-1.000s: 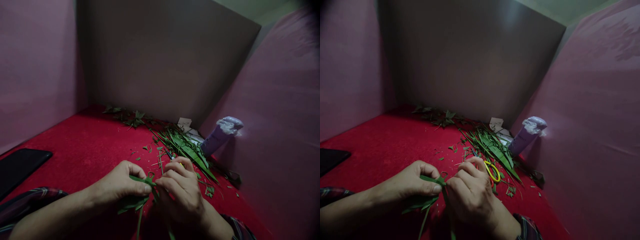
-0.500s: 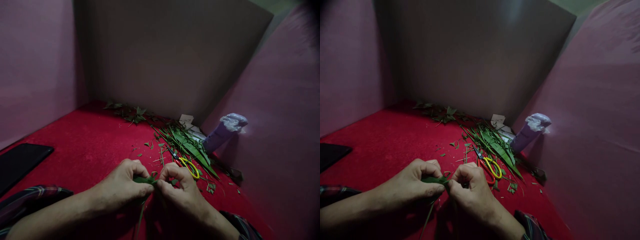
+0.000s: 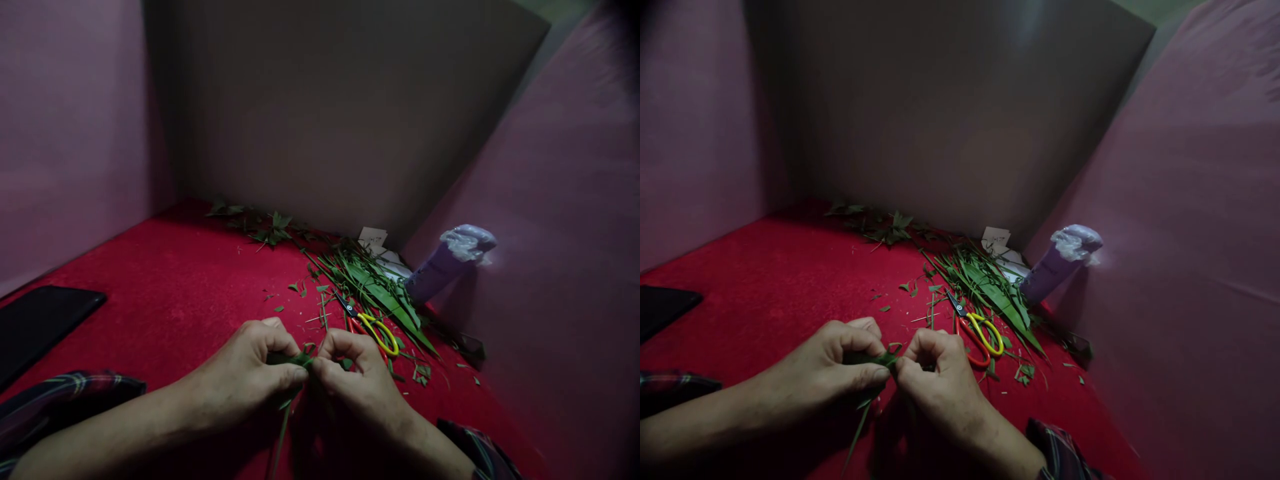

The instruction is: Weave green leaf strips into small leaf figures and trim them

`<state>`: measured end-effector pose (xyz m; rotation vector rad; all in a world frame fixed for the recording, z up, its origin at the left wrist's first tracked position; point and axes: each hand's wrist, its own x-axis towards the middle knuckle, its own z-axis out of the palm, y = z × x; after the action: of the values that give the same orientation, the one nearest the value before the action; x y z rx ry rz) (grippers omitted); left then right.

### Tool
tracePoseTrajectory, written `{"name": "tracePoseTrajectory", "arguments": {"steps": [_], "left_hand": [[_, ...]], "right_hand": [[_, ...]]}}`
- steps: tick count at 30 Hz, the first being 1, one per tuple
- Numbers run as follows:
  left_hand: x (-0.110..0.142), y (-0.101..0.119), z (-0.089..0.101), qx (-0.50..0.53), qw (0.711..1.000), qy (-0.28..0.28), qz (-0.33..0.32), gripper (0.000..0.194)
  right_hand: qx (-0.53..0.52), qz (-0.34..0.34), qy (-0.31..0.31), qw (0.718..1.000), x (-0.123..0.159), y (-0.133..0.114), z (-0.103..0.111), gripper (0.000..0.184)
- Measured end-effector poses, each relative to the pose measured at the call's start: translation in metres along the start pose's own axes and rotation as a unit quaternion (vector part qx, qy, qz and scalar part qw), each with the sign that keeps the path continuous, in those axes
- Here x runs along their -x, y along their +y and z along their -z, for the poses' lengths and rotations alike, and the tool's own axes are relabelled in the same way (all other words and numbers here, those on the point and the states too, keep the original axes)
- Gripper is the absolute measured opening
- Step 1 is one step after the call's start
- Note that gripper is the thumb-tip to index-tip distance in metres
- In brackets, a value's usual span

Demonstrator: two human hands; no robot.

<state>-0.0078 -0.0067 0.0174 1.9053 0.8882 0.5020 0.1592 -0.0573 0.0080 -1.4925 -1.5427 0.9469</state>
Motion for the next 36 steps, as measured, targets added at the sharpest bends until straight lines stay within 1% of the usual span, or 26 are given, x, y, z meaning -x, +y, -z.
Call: {"name": "tracePoseTrajectory", "arguments": {"steps": [4, 10, 12, 14, 19, 23, 26, 30, 33, 36], "left_hand": [[-0.002, 0.000, 0.001, -0.001, 1.000, -0.007, -0.008, 0.019], [-0.001, -0.001, -0.001, 0.005, 1.000, -0.003, -0.011, 0.019], [0.000, -0.002, -0.001, 0.038, 0.999, -0.007, 0.004, 0.019], [0.000, -0.003, -0.002, 0.089, 0.996, -0.017, 0.018, 0.019], [-0.002, -0.001, 0.001, 0.224, 0.972, -0.040, 0.061, 0.021], [-0.004, 0.001, 0.003, 0.270, 0.957, -0.049, 0.094, 0.024], [-0.004, -0.002, 0.003, 0.275, 0.956, -0.045, 0.091, 0.024], [-0.005, -0.008, 0.000, 0.274, 0.958, -0.042, 0.073, 0.022], [-0.004, -0.009, -0.002, 0.281, 0.955, -0.055, 0.078, 0.022], [-0.003, -0.009, -0.003, 0.276, 0.955, -0.050, 0.095, 0.021]], "right_hand": [[-0.018, -0.003, 0.005, 1.000, 0.000, 0.000, -0.001, 0.015], [0.007, 0.009, 0.012, 1.000, 0.000, 0.002, 0.000, 0.018], [0.025, 0.023, 0.015, 0.999, -0.001, 0.002, 0.001, 0.018], [0.050, 0.052, 0.018, 0.997, -0.002, 0.002, 0.003, 0.018], [0.083, 0.138, 0.007, 0.987, -0.005, 0.000, 0.009, 0.017], [0.075, 0.160, -0.007, 0.984, -0.005, 0.000, 0.012, 0.014], [0.082, 0.158, -0.004, 0.984, -0.003, 0.000, 0.011, 0.011], [0.081, 0.128, 0.005, 0.989, -0.002, 0.000, 0.005, 0.016], [0.058, 0.101, -0.007, 0.993, -0.004, 0.000, 0.002, 0.018], [0.050, 0.093, -0.007, 0.994, -0.006, 0.002, 0.002, 0.017]]}}
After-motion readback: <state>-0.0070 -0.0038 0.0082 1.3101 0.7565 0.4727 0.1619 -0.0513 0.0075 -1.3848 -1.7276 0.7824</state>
